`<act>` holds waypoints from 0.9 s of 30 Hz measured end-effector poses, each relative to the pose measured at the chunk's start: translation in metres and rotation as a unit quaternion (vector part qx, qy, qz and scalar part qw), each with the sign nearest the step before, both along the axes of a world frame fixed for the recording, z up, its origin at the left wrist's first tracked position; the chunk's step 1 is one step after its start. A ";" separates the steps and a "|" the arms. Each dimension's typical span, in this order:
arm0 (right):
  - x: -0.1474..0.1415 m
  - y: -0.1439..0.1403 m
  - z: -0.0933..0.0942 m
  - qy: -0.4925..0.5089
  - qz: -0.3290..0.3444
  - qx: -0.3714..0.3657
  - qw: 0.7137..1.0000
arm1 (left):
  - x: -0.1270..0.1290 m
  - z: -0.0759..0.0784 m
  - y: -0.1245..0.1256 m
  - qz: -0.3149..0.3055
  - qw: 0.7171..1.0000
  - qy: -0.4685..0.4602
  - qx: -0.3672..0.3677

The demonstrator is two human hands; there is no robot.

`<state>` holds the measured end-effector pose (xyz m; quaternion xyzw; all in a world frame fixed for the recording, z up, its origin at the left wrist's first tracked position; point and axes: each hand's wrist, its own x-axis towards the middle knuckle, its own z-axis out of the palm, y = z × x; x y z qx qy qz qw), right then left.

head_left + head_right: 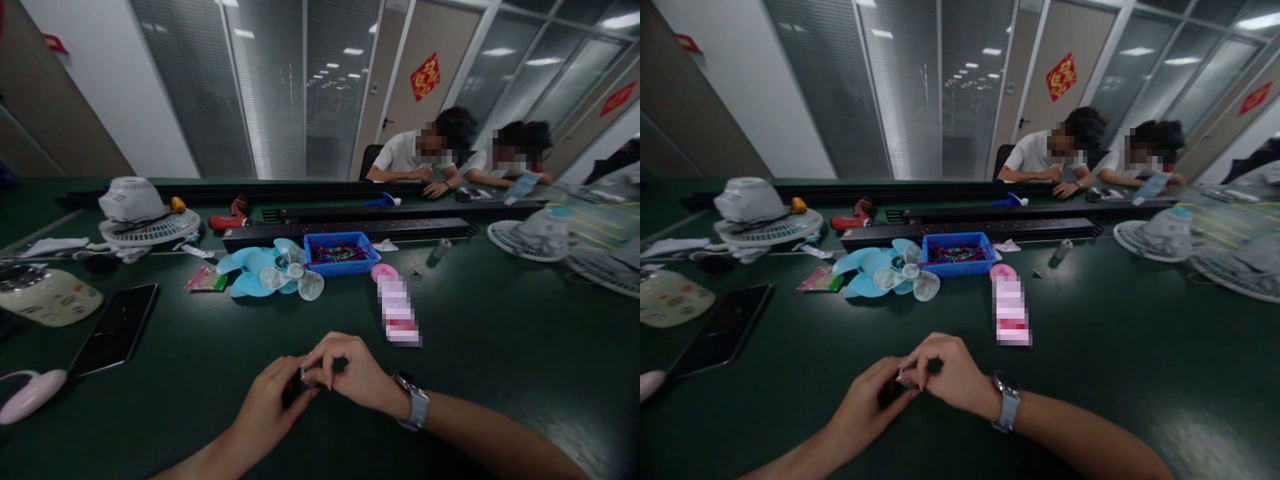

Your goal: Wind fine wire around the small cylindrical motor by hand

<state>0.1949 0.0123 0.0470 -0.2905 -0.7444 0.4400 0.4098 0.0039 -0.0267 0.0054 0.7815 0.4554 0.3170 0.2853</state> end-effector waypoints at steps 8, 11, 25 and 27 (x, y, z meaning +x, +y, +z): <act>0.001 -0.001 -0.002 -0.010 -0.001 -0.018 1.000 | 0.000 0.000 -0.001 0.009 1.000 -0.009 -0.002; -0.002 -0.003 -0.006 0.007 -0.014 -0.023 1.000 | 0.001 0.001 -0.001 0.009 1.000 -0.012 -0.001; -0.003 -0.007 -0.007 -0.006 -0.051 -0.003 0.999 | 0.001 -0.001 -0.001 0.010 1.000 0.000 0.000; 0.000 -0.006 -0.002 -0.031 -0.026 0.017 0.999 | 0.001 -0.001 -0.001 0.010 1.000 0.001 0.000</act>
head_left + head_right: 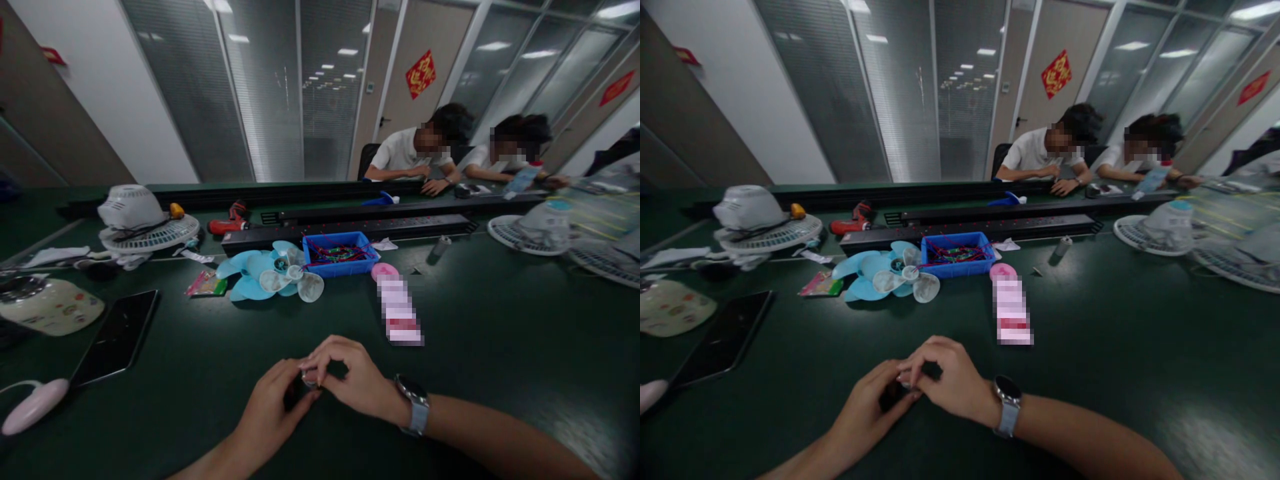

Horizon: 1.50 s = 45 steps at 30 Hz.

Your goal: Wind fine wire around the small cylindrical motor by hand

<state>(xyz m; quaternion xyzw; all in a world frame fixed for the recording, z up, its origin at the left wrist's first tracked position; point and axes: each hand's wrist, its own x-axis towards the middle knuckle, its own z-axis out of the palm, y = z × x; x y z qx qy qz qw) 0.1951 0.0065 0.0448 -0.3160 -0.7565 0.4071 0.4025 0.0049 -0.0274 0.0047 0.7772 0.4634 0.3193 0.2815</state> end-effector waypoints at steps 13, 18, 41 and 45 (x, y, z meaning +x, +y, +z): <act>0.002 0.009 0.003 0.066 0.068 -0.144 0.985 | 0.000 0.002 0.000 0.002 1.000 -0.008 -0.005; -0.004 0.003 -0.001 0.035 0.000 -0.113 0.993 | -0.001 0.000 -0.001 0.000 1.000 -0.009 -0.005; 0.013 0.019 0.014 -0.078 0.128 0.021 0.989 | 0.002 0.006 0.000 0.002 1.000 -0.008 0.011; 0.011 0.016 0.010 -0.047 0.107 -0.005 0.993 | 0.001 0.005 0.000 -0.001 1.000 -0.007 0.000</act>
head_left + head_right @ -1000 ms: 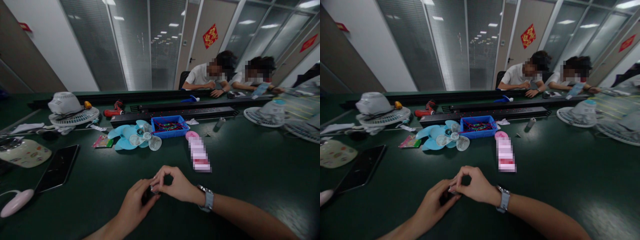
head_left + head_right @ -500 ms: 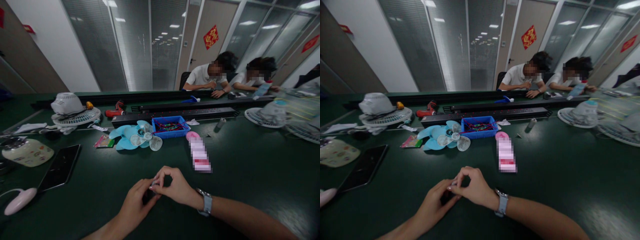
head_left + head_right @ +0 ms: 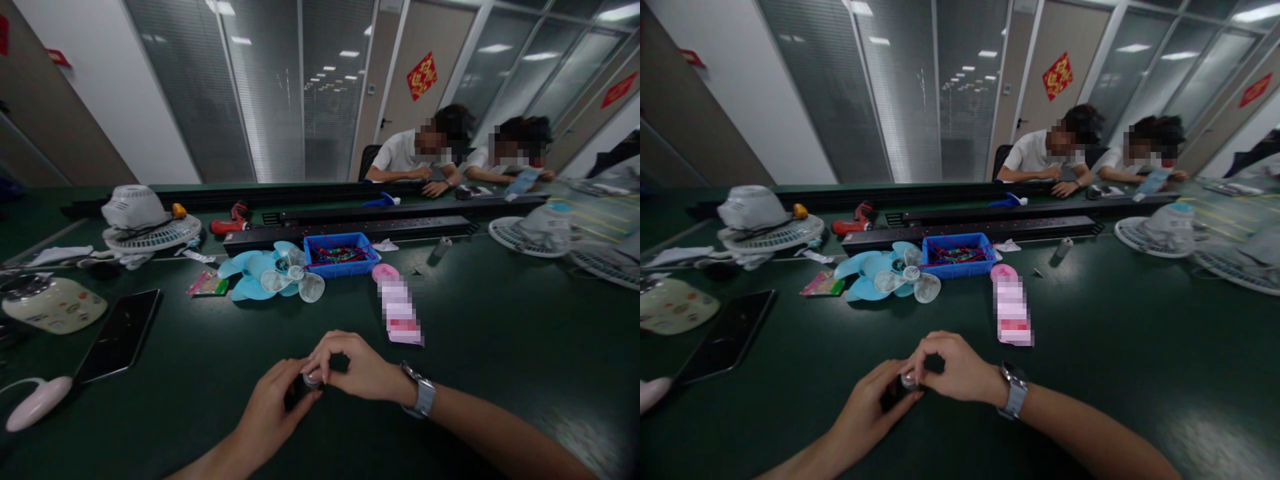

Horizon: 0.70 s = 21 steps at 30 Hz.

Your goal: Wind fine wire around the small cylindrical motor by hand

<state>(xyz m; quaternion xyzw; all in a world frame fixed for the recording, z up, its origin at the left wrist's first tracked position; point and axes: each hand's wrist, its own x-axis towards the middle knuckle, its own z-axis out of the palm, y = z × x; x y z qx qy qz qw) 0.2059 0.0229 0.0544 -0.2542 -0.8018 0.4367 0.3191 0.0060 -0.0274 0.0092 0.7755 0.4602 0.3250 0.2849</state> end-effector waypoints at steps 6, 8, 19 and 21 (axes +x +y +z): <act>-0.006 -0.006 -0.008 0.030 -0.084 -0.029 0.996 | -0.001 -0.001 -0.001 0.000 1.000 0.005 -0.010; -0.009 -0.008 -0.009 0.039 -0.106 -0.031 0.993 | -0.001 -0.001 -0.001 -0.001 1.000 0.003 -0.013; -0.008 -0.007 -0.009 0.045 -0.074 -0.001 0.996 | -0.002 -0.007 -0.001 -0.007 1.000 -0.003 -0.009; -0.006 -0.004 -0.007 0.036 -0.037 0.009 0.999 | -0.002 -0.005 -0.001 -0.006 1.000 -0.004 -0.005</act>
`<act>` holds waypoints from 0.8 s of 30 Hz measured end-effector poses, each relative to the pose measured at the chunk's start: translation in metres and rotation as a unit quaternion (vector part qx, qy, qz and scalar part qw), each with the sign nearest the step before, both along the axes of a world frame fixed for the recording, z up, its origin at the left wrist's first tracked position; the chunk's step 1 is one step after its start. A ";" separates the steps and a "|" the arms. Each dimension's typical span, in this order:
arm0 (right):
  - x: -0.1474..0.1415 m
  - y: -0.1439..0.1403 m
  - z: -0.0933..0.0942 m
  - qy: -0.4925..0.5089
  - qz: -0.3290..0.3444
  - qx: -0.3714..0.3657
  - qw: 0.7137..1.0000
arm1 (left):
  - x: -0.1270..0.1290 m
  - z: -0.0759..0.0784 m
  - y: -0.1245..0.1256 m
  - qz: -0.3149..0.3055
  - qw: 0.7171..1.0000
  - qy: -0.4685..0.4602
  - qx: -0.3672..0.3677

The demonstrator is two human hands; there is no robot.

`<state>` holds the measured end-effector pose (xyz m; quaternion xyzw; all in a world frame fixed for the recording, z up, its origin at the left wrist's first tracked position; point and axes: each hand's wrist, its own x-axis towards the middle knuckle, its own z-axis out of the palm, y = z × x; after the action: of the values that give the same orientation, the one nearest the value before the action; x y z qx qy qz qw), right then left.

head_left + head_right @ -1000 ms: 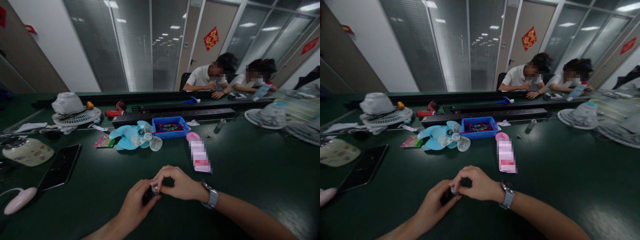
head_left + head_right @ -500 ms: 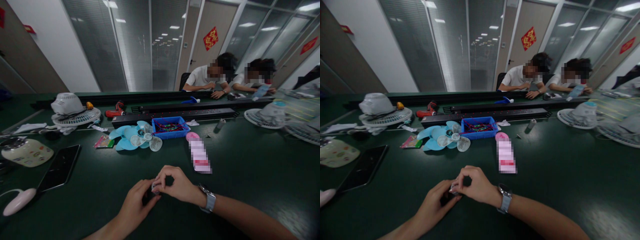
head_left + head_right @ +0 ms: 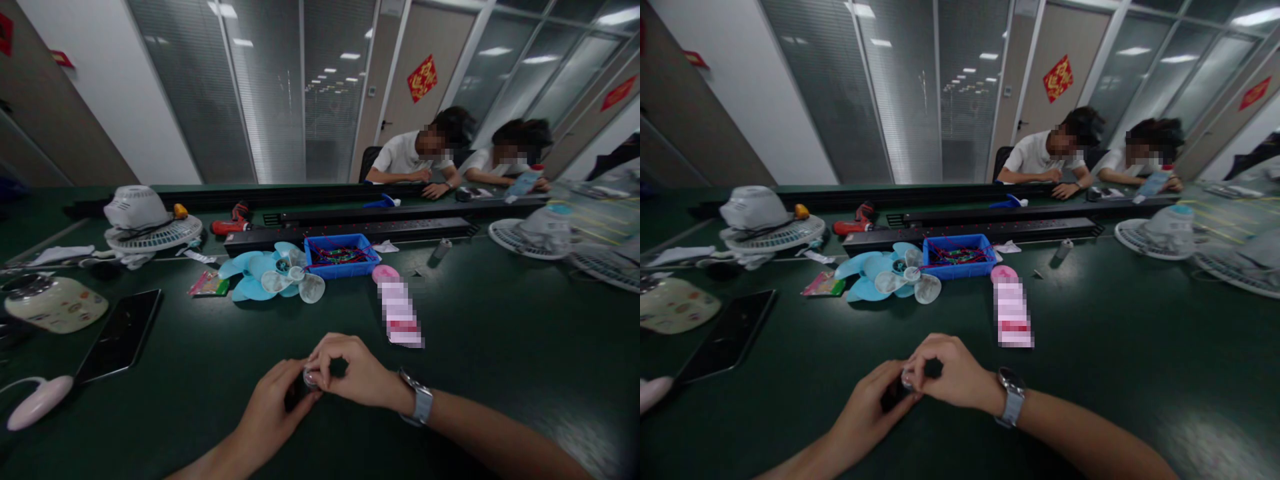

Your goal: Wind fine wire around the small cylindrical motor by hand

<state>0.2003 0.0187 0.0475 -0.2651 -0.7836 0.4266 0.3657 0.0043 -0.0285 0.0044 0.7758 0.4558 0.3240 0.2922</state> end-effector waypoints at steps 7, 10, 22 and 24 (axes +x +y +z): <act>0.007 0.008 0.012 -0.035 0.091 0.031 0.995 | 0.002 0.002 0.001 0.008 1.000 0.014 -0.001; 0.007 0.008 0.013 -0.027 0.086 0.026 0.996 | 0.002 0.001 0.001 0.012 1.000 0.016 0.007; -0.001 -0.001 -0.003 -0.005 -0.052 -0.035 0.998 | -0.001 -0.002 0.000 0.006 1.000 0.009 0.002; -0.001 -0.002 -0.004 -0.001 -0.062 -0.034 0.997 | -0.001 -0.002 0.000 0.001 1.000 0.005 0.002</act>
<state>0.1988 0.0163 0.0431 -0.3263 -0.7512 0.4288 0.3813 0.0037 -0.0285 0.0020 0.7774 0.4579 0.3213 0.2878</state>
